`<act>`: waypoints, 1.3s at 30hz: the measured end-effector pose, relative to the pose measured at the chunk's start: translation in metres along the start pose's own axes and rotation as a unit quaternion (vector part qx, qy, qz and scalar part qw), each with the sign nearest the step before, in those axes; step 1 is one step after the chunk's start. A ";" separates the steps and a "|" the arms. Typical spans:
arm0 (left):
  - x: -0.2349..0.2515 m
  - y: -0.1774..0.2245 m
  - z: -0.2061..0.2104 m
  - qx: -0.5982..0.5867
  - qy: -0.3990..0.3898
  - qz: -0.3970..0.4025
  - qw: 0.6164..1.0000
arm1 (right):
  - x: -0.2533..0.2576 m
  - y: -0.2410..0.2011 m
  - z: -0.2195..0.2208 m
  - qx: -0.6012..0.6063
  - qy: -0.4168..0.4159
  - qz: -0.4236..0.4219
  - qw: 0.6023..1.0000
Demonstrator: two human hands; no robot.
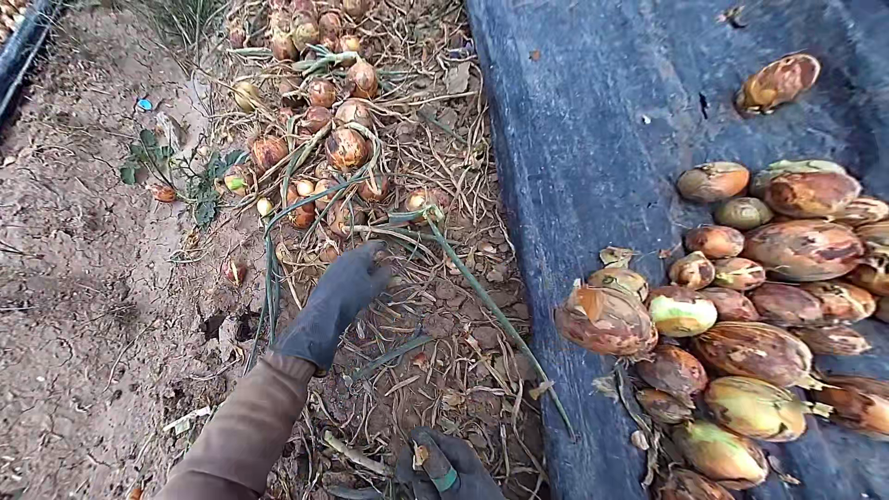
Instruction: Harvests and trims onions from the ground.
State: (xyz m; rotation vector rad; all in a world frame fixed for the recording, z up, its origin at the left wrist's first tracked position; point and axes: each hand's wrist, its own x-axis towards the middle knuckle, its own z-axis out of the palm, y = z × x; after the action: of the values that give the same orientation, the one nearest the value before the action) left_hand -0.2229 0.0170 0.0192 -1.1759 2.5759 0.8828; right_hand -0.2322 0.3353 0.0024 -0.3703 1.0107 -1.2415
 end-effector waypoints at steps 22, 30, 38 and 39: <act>-0.181 -0.015 0.000 -0.451 -0.089 0.144 0.876 | 0.053 -0.047 -0.012 -0.036 0.015 -0.169 0.985; -0.203 0.023 -0.018 -0.079 0.095 0.321 0.939 | 0.037 -0.031 -0.007 -0.020 0.073 -0.178 0.981; -0.132 0.026 0.039 0.018 0.064 0.393 0.917 | 0.020 -0.059 -0.026 -0.251 0.271 -0.127 0.921; -0.116 0.045 0.016 0.050 0.036 0.292 0.954 | 0.022 -0.065 -0.036 -0.260 0.305 -0.143 0.905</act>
State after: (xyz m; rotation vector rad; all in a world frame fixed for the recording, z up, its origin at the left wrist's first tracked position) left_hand -0.1790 0.1225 0.0707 -0.4126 3.0400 0.7962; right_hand -0.3012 0.3038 0.0206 -0.5724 1.8982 -1.3714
